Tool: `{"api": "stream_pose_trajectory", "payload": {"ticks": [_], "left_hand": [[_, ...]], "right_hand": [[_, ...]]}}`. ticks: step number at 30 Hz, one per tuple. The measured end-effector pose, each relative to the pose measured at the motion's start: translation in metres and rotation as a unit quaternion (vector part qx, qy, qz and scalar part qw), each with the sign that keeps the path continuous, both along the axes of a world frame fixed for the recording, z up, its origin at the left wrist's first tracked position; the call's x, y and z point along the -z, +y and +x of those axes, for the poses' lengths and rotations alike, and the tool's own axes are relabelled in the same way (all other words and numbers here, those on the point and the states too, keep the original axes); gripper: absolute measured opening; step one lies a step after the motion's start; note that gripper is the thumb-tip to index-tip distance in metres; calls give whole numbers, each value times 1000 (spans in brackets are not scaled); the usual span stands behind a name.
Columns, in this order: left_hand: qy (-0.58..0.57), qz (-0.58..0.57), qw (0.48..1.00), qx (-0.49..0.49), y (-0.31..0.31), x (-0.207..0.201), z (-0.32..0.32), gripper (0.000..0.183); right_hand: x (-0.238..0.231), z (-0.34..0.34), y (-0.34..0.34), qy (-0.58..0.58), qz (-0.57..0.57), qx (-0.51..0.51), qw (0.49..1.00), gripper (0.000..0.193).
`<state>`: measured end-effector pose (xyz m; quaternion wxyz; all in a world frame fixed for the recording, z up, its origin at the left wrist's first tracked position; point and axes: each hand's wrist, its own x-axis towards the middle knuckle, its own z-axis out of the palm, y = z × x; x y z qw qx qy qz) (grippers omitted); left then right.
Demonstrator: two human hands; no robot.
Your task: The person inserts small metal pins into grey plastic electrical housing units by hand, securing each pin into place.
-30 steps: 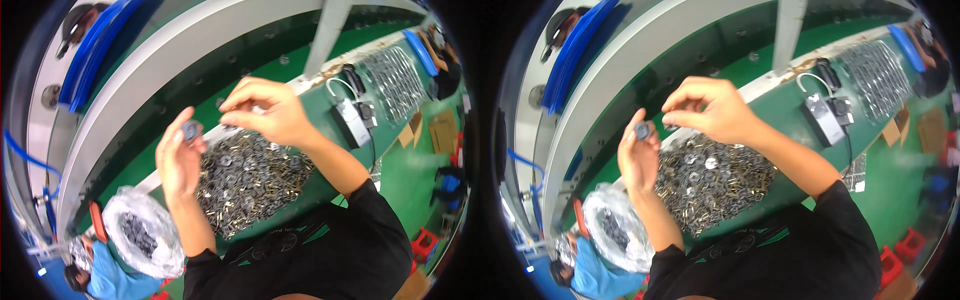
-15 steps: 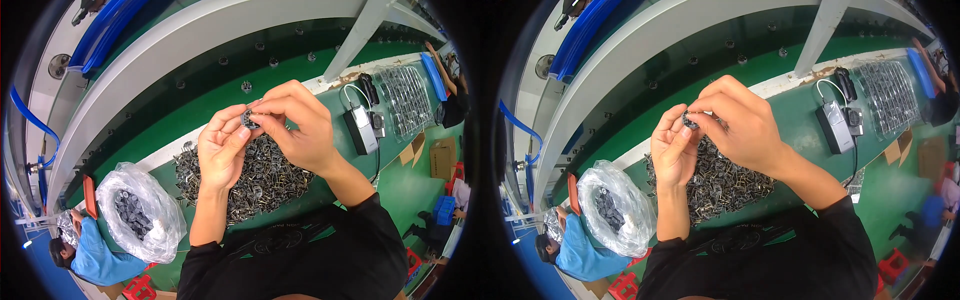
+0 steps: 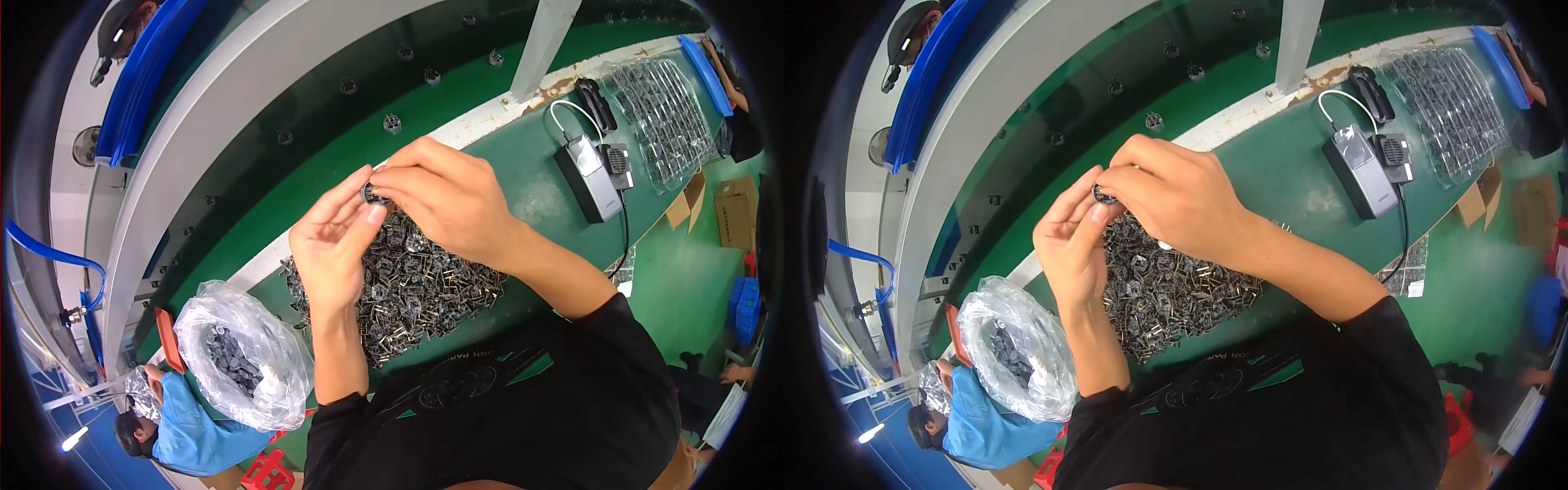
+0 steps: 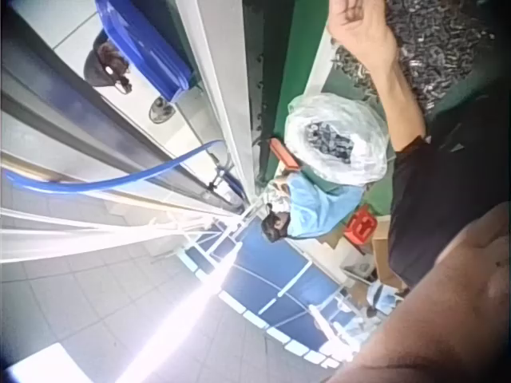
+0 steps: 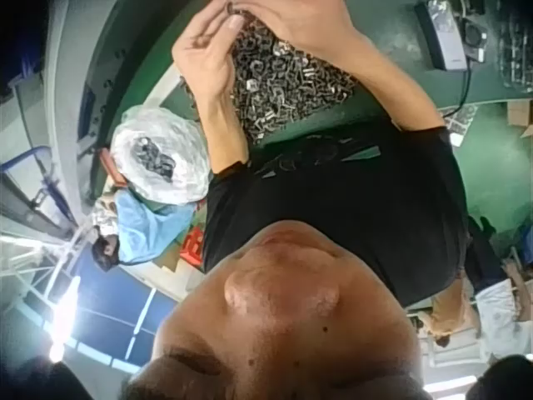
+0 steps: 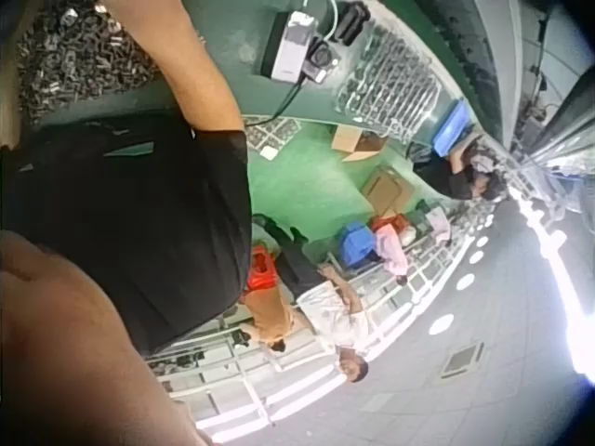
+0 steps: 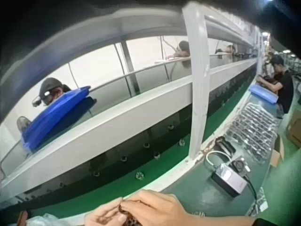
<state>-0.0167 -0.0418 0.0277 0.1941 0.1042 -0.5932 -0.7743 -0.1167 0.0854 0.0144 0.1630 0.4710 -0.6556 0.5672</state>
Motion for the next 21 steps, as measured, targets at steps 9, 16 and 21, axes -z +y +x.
{"api": "stream_pose_trajectory", "payload": {"ticks": [9, 16, 21], "left_hand": [[-230, -311, 916, -110, -126, 65, -75, 24], [-296, -340, 879, -158, -165, 111, -59, 32], [-302, -513, 755, -273, -134, 52, 1, 31]], "right_hand": [[69, -64, 56, -93, 252, -61, 961, 21], [80, -56, 49, -99, 309, -186, 927, 25], [72, -57, 56, -182, 357, -164, 901, 17]]}}
